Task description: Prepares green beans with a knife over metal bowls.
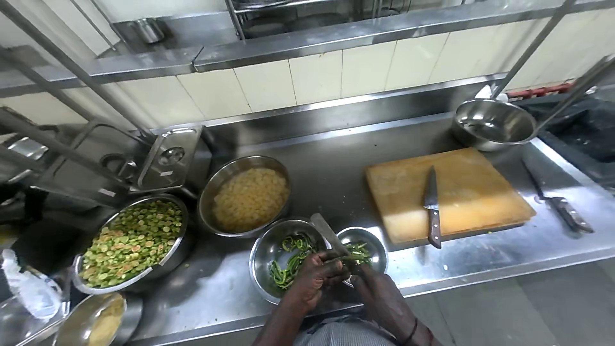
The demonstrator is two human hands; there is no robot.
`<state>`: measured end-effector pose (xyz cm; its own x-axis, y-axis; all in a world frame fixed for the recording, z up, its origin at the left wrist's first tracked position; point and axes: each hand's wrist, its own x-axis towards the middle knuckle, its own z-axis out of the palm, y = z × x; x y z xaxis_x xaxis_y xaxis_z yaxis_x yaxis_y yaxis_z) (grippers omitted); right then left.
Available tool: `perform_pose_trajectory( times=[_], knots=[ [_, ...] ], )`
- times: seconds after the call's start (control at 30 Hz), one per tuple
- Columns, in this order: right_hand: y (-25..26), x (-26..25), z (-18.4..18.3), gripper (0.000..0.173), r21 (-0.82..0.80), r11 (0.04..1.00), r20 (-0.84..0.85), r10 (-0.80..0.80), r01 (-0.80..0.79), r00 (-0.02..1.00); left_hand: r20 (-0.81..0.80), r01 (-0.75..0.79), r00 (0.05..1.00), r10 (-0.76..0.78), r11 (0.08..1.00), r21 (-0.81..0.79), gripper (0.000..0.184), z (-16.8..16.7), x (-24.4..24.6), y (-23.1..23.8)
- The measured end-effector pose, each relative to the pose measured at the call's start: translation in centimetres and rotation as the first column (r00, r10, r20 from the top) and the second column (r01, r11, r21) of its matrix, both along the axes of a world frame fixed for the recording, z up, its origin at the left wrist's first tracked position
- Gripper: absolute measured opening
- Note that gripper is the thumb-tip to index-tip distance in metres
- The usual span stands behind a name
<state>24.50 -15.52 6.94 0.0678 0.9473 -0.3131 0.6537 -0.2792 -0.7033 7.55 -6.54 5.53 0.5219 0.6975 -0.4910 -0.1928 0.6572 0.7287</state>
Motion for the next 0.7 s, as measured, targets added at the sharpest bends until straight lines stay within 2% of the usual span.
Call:
perform_pose_trajectory(
  times=[0.1, 0.2, 0.47, 0.6, 0.7],
  knots=[
    [-0.1, 0.2, -0.1, 0.037, 0.001, 1.0, -0.009, -0.027, 0.027, 1.0, -0.006, -0.079, 0.997, 0.079, 0.997, 0.008, 0.012, 0.0, 0.2, -0.3],
    [0.0, 0.1, 0.0, 0.037, -0.038, 0.999, 0.01, -0.018, 0.018, 1.0, -0.038, -0.107, 0.993, 0.108, 0.993, 0.044, 0.007, 0.0, 0.4, -0.5],
    [0.2, -0.2, -0.1, 0.037, -0.085, 0.995, -0.011, 0.051, -0.051, 0.999, -0.041, -0.038, 0.998, 0.037, 0.999, -0.028, 0.005, -0.4, 0.5, -0.6],
    [0.5, -0.1, -0.5, 0.036, -0.061, 0.997, -0.083, 0.048, -0.053, 0.995, -0.032, -0.009, 0.999, 0.008, 0.999, -0.034, 0.005, -0.7, 0.7, -0.6],
    [1.1, 0.5, -1.1, 0.034, -0.089, 0.996, -0.249, -0.005, -0.018, 0.969, -0.043, 0.016, 0.999, -0.016, 1.0, 0.015, 0.007, -0.2, 0.8, -0.5]
  ],
)
